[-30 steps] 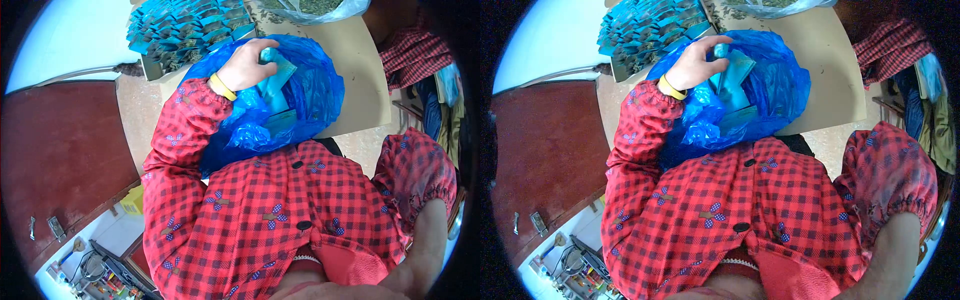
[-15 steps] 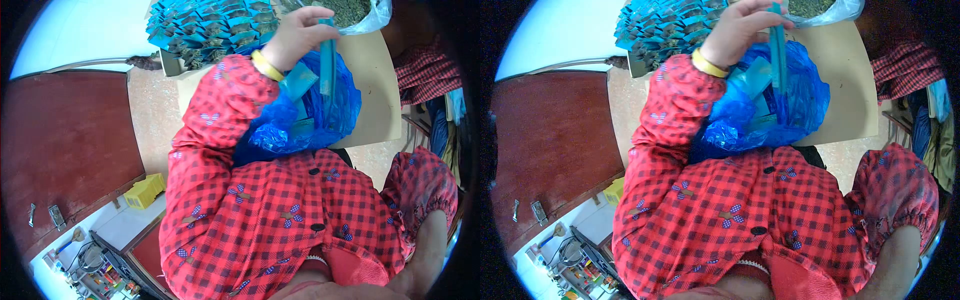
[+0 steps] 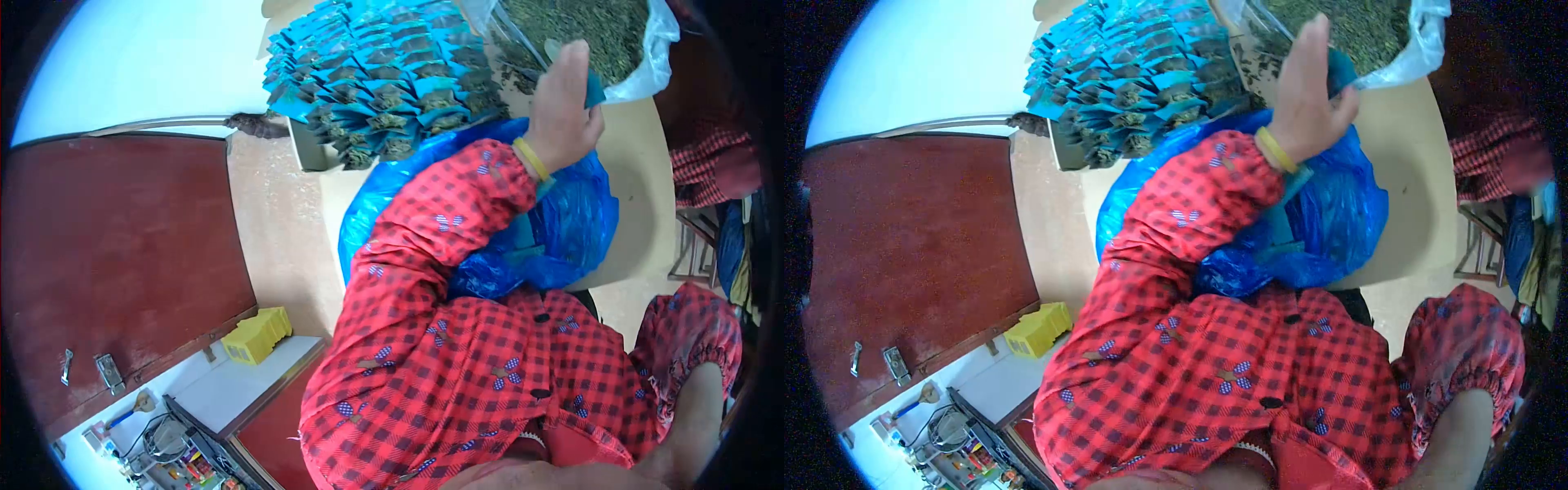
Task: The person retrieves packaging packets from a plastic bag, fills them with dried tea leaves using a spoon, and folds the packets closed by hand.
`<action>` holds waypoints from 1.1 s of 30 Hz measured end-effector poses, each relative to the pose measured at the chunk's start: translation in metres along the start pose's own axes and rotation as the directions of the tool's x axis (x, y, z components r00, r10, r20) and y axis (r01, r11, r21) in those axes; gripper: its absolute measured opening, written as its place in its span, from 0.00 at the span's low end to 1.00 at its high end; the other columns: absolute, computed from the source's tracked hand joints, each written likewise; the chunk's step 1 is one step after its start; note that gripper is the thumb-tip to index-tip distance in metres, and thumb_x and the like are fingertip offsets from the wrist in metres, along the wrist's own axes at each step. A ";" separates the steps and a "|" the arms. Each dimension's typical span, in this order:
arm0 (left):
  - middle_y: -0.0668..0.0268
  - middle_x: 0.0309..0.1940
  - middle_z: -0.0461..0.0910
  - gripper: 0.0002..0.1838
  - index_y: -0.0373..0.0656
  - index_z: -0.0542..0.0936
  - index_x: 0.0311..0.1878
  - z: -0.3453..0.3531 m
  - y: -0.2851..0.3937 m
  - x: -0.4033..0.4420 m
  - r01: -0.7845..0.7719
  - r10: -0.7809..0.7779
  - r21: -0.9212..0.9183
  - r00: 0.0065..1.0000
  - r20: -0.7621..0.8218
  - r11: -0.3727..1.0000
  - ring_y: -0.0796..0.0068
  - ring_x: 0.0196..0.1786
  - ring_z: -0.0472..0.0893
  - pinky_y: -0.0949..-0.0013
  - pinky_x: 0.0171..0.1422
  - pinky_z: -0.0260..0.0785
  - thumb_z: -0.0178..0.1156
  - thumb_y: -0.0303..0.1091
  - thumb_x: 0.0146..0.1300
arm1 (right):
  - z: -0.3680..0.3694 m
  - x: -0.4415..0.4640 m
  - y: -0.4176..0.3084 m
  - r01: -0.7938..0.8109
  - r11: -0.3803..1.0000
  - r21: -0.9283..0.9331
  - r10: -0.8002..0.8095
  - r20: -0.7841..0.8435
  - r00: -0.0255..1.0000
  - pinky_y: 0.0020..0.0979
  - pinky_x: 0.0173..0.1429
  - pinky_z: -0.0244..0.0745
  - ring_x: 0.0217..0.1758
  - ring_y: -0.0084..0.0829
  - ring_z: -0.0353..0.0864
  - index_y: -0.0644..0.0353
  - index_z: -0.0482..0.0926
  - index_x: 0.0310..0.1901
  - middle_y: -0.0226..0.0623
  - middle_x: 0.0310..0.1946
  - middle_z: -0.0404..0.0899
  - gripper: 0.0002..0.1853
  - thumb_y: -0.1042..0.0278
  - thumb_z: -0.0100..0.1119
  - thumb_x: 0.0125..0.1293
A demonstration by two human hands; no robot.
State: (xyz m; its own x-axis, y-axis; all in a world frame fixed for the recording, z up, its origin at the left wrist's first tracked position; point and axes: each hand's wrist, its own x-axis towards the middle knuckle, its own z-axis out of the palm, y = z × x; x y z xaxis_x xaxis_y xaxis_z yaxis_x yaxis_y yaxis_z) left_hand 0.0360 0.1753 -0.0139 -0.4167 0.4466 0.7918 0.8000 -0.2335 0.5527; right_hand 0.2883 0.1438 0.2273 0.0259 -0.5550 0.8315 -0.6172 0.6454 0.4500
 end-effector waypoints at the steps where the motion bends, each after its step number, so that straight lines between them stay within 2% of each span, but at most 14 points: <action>1: 0.40 0.64 0.65 0.45 0.28 0.53 0.72 0.001 -0.006 -0.005 -0.017 0.017 0.019 1.000 0.006 1.000 0.39 0.66 0.66 0.48 0.68 0.61 0.63 0.28 0.51 | 0.008 -0.006 0.005 0.005 1.000 -0.002 -0.005 -0.008 1.000 0.51 0.73 0.61 0.73 0.43 0.60 0.56 0.69 0.67 0.41 0.72 0.61 0.27 0.48 0.46 0.75; 5: 0.40 0.65 0.64 0.44 0.28 0.55 0.71 0.012 -0.024 -0.028 0.084 -0.083 -0.034 0.996 0.038 0.996 0.40 0.65 0.67 0.49 0.67 0.62 0.63 0.29 0.52 | 0.045 -0.040 0.043 0.077 0.987 0.145 -0.056 -0.141 0.988 0.50 0.74 0.61 0.71 0.41 0.63 0.52 0.69 0.68 0.40 0.70 0.63 0.23 0.52 0.43 0.77; 7: 0.41 0.63 0.66 0.43 0.29 0.56 0.71 0.011 -0.027 -0.038 0.142 -0.137 -0.080 0.988 0.067 0.987 0.40 0.64 0.69 0.49 0.66 0.63 0.63 0.30 0.53 | 0.060 -0.075 0.051 -0.311 0.950 -0.025 0.311 0.139 0.940 0.43 0.67 0.67 0.62 0.40 0.70 0.57 0.73 0.61 0.41 0.61 0.70 0.19 0.62 0.49 0.72; 11: 0.44 0.59 0.71 0.44 0.30 0.56 0.71 0.020 -0.039 -0.051 0.245 -0.233 -0.117 0.966 0.109 0.963 0.42 0.61 0.72 0.50 0.65 0.65 0.65 0.30 0.53 | 0.093 -0.159 0.073 -0.731 0.441 -0.520 0.896 0.298 0.329 0.33 0.55 0.76 0.47 0.39 0.81 0.64 0.79 0.54 0.41 0.45 0.81 0.19 0.78 0.63 0.59; 15: 0.43 0.60 0.69 0.43 0.30 0.57 0.71 0.020 -0.040 -0.048 0.268 -0.246 -0.162 0.959 0.142 0.950 0.41 0.60 0.71 0.48 0.64 0.63 0.64 0.30 0.53 | 0.124 -0.217 0.075 -0.918 0.054 -0.393 0.990 0.140 -0.001 0.35 0.44 0.77 0.42 0.35 0.84 0.64 0.79 0.52 0.43 0.38 0.83 0.16 0.73 0.63 0.62; 16: 0.43 0.60 0.69 0.43 0.30 0.57 0.71 0.019 -0.042 -0.046 0.267 -0.244 -0.179 0.959 0.142 0.947 0.41 0.60 0.71 0.48 0.64 0.63 0.64 0.30 0.53 | 0.126 -0.224 0.076 -0.911 0.053 -0.409 0.991 0.135 -0.003 0.35 0.44 0.77 0.42 0.35 0.84 0.64 0.79 0.52 0.43 0.38 0.83 0.16 0.73 0.63 0.62; 19: 0.43 0.62 0.67 0.46 0.31 0.55 0.72 0.017 -0.043 -0.043 0.151 -0.139 -0.090 0.982 0.126 0.984 0.41 0.63 0.69 0.48 0.68 0.60 0.66 0.32 0.52 | 0.127 -0.242 0.077 -0.868 -0.351 -0.350 0.901 0.126 -0.415 0.26 0.41 0.79 0.34 0.25 0.84 0.61 0.80 0.51 0.36 0.43 0.84 0.12 0.71 0.60 0.68; 20: 0.43 0.62 0.67 0.46 0.31 0.55 0.72 0.017 -0.041 -0.041 0.150 -0.138 -0.103 0.983 0.120 0.983 0.41 0.63 0.69 0.48 0.68 0.60 0.66 0.32 0.52 | 0.125 -0.250 0.077 -0.865 -0.349 -0.362 0.902 0.120 -0.414 0.26 0.41 0.79 0.34 0.25 0.84 0.61 0.80 0.51 0.36 0.43 0.84 0.12 0.71 0.60 0.68; 23: 0.46 0.67 0.64 0.49 0.34 0.50 0.74 0.011 -0.032 -0.037 0.332 -0.341 -0.109 0.938 -0.065 0.937 0.50 0.70 0.66 0.54 0.73 0.57 0.69 0.30 0.54 | 0.115 -0.274 0.077 -0.922 -0.351 0.162 0.931 -0.045 -0.362 0.25 0.34 0.77 0.30 0.23 0.83 0.59 0.77 0.50 0.34 0.34 0.83 0.11 0.66 0.58 0.71; 24: 0.46 0.67 0.64 0.49 0.34 0.50 0.74 0.012 -0.032 -0.036 0.330 -0.339 -0.113 0.938 -0.071 0.937 0.50 0.70 0.66 0.54 0.73 0.57 0.69 0.30 0.54 | 0.114 -0.281 0.074 -0.925 -0.346 0.158 0.933 -0.044 -0.357 0.25 0.34 0.77 0.30 0.23 0.83 0.59 0.77 0.50 0.34 0.34 0.83 0.11 0.66 0.58 0.71; 27: 0.48 0.71 0.58 0.48 0.34 0.47 0.75 0.017 -0.028 -0.031 0.411 -0.549 -0.612 0.834 -0.045 0.675 0.56 0.73 0.62 0.58 0.75 0.54 0.67 0.32 0.59 | 0.117 -0.292 0.058 -0.615 -0.443 0.652 0.826 0.030 -0.563 0.22 0.32 0.77 0.28 0.20 0.81 0.57 0.75 0.49 0.31 0.33 0.82 0.09 0.65 0.56 0.73; 28: 0.48 0.71 0.58 0.48 0.34 0.47 0.75 0.016 -0.026 -0.029 0.409 -0.551 -0.612 0.833 -0.051 0.676 0.56 0.73 0.62 0.58 0.75 0.54 0.67 0.32 0.59 | 0.120 -0.295 0.054 -0.616 -0.445 0.650 0.827 0.035 -0.560 0.22 0.32 0.77 0.28 0.20 0.81 0.57 0.75 0.49 0.31 0.33 0.82 0.09 0.65 0.56 0.73; 31: 0.50 0.65 0.68 0.43 0.35 0.55 0.73 0.014 -0.021 -0.023 0.388 -0.511 -0.823 0.848 0.143 0.414 0.62 0.68 0.68 0.62 0.71 0.60 0.68 0.34 0.59 | 0.132 -0.299 0.041 -0.192 -0.426 0.884 0.654 0.155 -0.741 0.22 0.31 0.78 0.27 0.21 0.81 0.58 0.73 0.49 0.31 0.32 0.82 0.09 0.65 0.55 0.73; 33: 0.52 0.63 0.70 0.40 0.35 0.57 0.72 0.012 -0.023 -0.025 0.446 -0.482 -0.788 0.848 0.221 0.424 0.64 0.66 0.69 0.62 0.70 0.61 0.66 0.33 0.61 | 0.141 -0.307 0.031 -0.181 -0.529 0.829 0.656 0.264 -0.707 0.22 0.31 0.78 0.28 0.21 0.81 0.58 0.73 0.50 0.31 0.33 0.82 0.10 0.65 0.55 0.73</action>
State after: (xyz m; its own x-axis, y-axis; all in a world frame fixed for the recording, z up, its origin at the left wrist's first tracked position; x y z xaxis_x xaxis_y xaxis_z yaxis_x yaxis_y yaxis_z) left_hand 0.0330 0.1797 -0.0492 -0.6437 0.6819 0.3473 -0.1871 -0.5804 0.7926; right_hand 0.1504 0.2602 -0.0595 -0.6308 0.6775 -0.3783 -0.3305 -0.6757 -0.6590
